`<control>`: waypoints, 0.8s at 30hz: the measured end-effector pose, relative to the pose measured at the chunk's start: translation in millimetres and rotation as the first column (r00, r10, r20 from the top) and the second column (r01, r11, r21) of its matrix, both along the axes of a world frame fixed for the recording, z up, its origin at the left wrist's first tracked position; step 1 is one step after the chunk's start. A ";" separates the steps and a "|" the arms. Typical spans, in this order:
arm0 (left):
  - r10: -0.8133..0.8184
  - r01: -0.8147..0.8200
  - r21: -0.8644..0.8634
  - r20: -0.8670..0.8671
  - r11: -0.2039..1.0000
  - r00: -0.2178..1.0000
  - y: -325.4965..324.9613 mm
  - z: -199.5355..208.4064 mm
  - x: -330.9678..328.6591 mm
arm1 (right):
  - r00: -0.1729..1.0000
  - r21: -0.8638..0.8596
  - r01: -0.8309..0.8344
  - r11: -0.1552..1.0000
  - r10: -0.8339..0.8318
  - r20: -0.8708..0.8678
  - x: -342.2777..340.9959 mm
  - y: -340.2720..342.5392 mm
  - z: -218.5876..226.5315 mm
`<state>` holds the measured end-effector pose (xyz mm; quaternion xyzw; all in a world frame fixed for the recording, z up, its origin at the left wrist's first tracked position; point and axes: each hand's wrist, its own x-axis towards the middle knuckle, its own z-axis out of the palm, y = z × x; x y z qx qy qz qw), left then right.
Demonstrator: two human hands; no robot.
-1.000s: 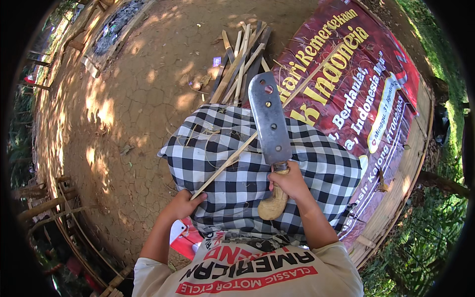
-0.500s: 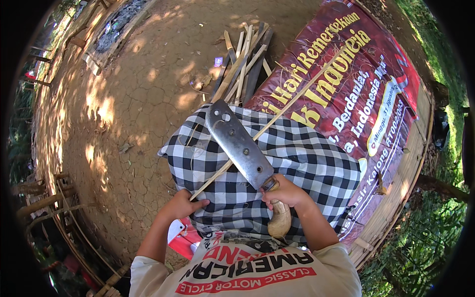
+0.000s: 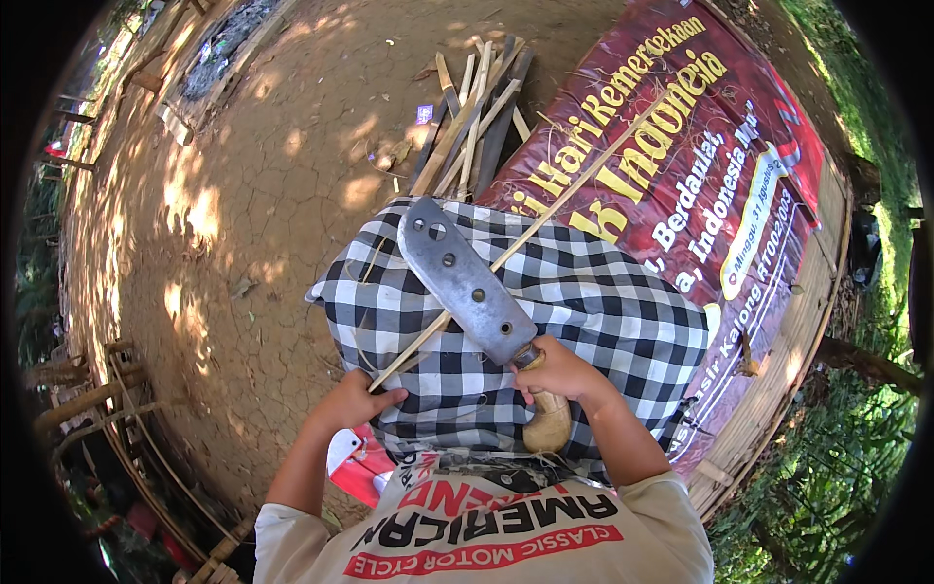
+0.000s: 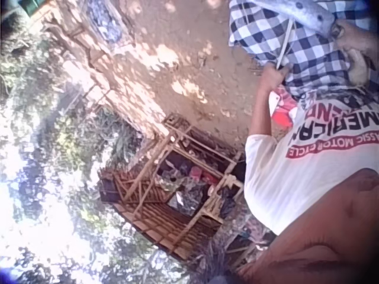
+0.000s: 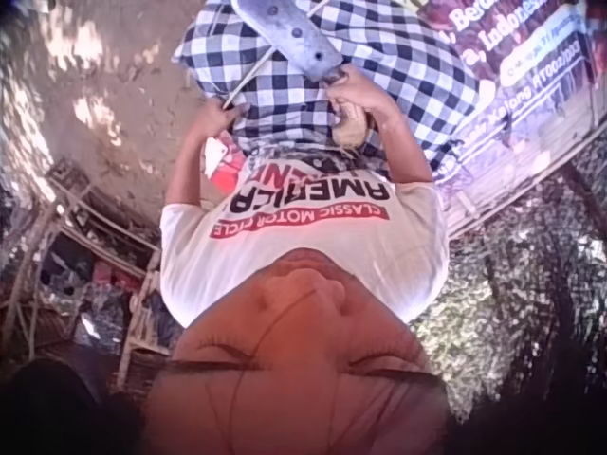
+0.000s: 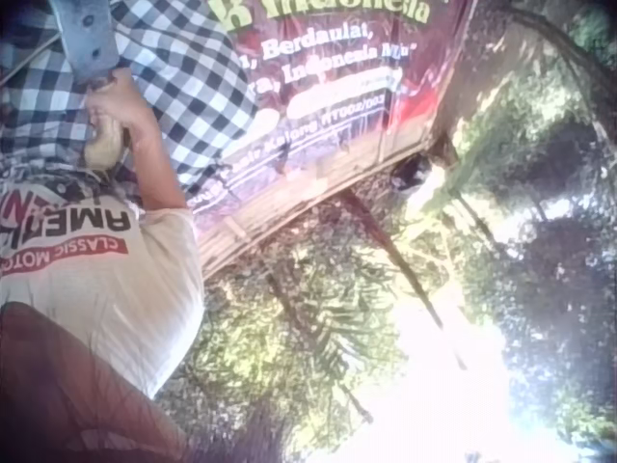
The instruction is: The person shaves a strip of bamboo using a large knife. They hold the strip against their lap and move the blade along the wood, occasionally turning the strip over and repeating the shaving action.
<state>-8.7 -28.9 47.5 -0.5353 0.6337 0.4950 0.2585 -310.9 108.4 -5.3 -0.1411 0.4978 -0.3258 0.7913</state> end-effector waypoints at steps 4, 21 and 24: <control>0.018 -0.018 0.024 -0.030 1.000 0.999 -1.2 -0.6 -0.7 | 0.985 -0.008 0.034 0.999 -0.032 0.169 0.7 -1.8 -0.1; -0.006 0.007 -0.024 0.008 1.000 1.000 0.8 -3.3 -0.2 | 0.940 -0.051 -0.266 0.963 0.248 -0.235 36.1 -5.0 10.4; -0.016 0.010 -0.054 -0.116 0.998 0.993 5.1 -7.9 7.0 | 0.972 -0.017 -0.126 0.992 0.120 -0.204 27.4 0.5 9.2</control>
